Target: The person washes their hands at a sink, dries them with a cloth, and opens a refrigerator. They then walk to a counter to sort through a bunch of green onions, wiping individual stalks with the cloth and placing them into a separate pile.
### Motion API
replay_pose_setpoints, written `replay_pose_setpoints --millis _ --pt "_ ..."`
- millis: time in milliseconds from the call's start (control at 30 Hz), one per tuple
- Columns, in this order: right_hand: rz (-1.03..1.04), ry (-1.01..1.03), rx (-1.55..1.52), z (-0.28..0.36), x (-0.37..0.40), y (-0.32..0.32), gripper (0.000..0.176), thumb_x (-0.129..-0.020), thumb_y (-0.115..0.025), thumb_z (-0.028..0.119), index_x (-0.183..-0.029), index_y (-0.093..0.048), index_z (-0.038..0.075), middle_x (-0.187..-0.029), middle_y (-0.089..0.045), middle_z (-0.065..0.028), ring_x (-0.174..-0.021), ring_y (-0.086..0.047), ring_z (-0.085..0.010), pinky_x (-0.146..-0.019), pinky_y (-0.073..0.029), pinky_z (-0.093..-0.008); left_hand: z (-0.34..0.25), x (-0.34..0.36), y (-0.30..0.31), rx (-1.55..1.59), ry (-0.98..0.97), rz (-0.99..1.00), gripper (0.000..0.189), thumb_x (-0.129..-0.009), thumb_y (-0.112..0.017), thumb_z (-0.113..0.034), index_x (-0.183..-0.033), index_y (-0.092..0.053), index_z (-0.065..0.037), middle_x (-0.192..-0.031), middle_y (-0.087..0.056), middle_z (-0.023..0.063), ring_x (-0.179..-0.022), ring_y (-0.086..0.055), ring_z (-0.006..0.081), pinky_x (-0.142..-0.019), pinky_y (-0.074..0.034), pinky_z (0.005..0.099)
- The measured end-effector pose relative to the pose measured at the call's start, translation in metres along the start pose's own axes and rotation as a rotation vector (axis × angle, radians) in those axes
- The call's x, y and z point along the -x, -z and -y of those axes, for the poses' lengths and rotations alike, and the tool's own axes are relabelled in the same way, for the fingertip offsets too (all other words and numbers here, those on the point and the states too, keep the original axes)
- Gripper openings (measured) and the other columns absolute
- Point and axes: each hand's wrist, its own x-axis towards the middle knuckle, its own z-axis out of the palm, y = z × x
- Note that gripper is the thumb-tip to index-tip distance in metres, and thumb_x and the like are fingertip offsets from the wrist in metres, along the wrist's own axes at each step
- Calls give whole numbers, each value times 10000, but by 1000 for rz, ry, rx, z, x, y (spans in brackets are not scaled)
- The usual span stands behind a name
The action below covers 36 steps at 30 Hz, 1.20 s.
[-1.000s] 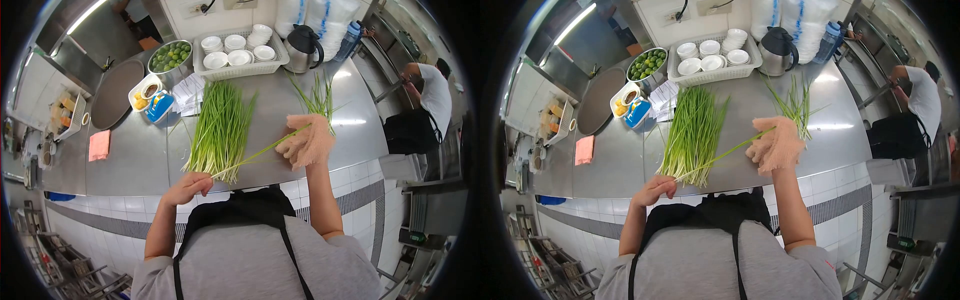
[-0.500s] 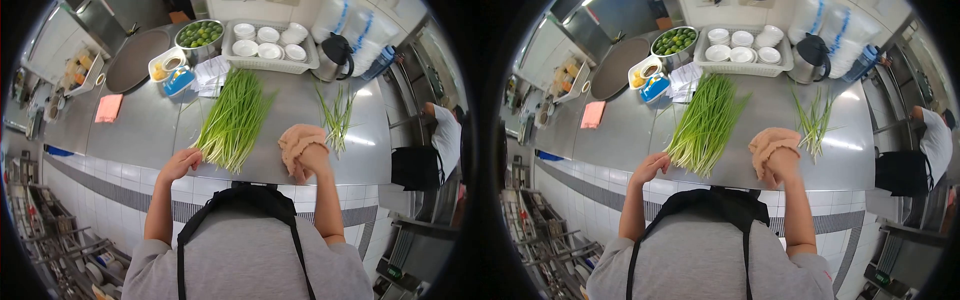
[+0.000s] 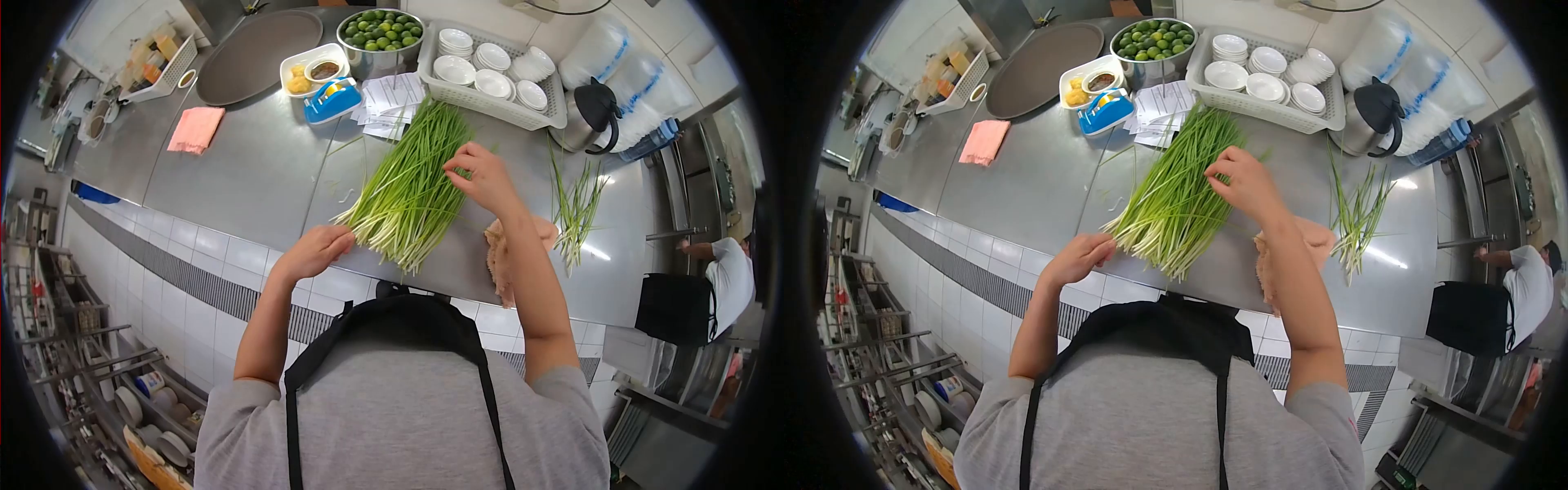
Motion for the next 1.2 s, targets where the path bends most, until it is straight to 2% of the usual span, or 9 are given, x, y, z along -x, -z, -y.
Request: replay_pose_setpoints --millis 100,167,333,400,700,767,967,1133,1200 --pt "-65 195 -1 -3 -4 -10 90 -726 -613 81 -813 -623 61 -790 -546 -26 -619 -503 -147 -562 -410 -253 -1 4 0 -56 -117 -51 289 -897 -402 -216 -692 -449 -17 -597 -435 51 -555 -439 157 -523 -375 283" --pt "-51 -76 -178 -1 3 -7 92 -731 -601 61 -819 -627 55 -781 -546 -23 -607 -495 -118 -554 -403 -238 -8 7 4 -79 -132 -60 288 -896 -401 -214 -693 -452 -16 -599 -436 60 -554 -442 167 -524 -376 287" --pt "10 -207 -232 -1 29 -20 106 -714 -597 113 -795 -646 66 -717 -550 -52 -599 -520 -153 -551 -427 -265 -11 7 11 -110 -172 -57 286 -892 -402 -208 -690 -456 -11 -599 -434 81 -550 -443 190 -527 -377 297" --pt "10 -253 -236 1 37 -26 107 -713 -597 115 -792 -647 63 -703 -548 -51 -598 -515 -147 -551 -423 -259 -14 7 14 -130 -85 -23 257 -869 -432 -189 -744 -485 29 -672 -510 159 -661 -497 326 -613 -398 367" --pt "-153 -387 -147 -15 44 -42 136 -723 -604 158 -798 -648 54 -702 -557 -64 -580 -517 -173 -562 -428 -273 -14 7 17 -143 -101 -20 251 -868 -430 -183 -727 -487 17 -668 -507 150 -658 -498 322 -609 -397 367" --pt "-26 -356 -127 -15 41 -45 213 -748 -582 164 -928 -636 64 -693 -572 -76 -583 -515 -169 -565 -425 -274 -12 7 17 -144 -106 -17 255 -868 -431 -185 -722 -485 17 -666 -507 149 -658 -498 322 -608 -397 367" --pt "-53 -497 -311 -2 30 -48 384 -779 -550 160 -1158 -529 101 -693 -588 -84 -579 -495 -146 -558 -412 -267 -10 11 14 -164 -106 -12 267 -872 -433 -194 -716 -484 16 -661 -502 150 -653 -494 323 -606 -396 368" --pt "-119 -362 -281 0 32 -50 251 -768 -566 128 -1011 -598 75 -761 -581 -67 -594 -521 -165 -573 -430 -281 -4 14 10 -165 -111 -17 275 -877 -431 -199 -715 -484 17 -656 -500 150 -648 -492 322 -602 -395 369" --pt "-126 -270 -242 3 32 -49 198 -759 -577 113 -948 -617 71 -783 -571 -59 -616 -534 -180 -584 -438 -287 0 14 7 -136 -160 -41 270 -882 -423 -178 -683 -450 3 -603 -433 103 -574 -437 231 -554 -371 313"
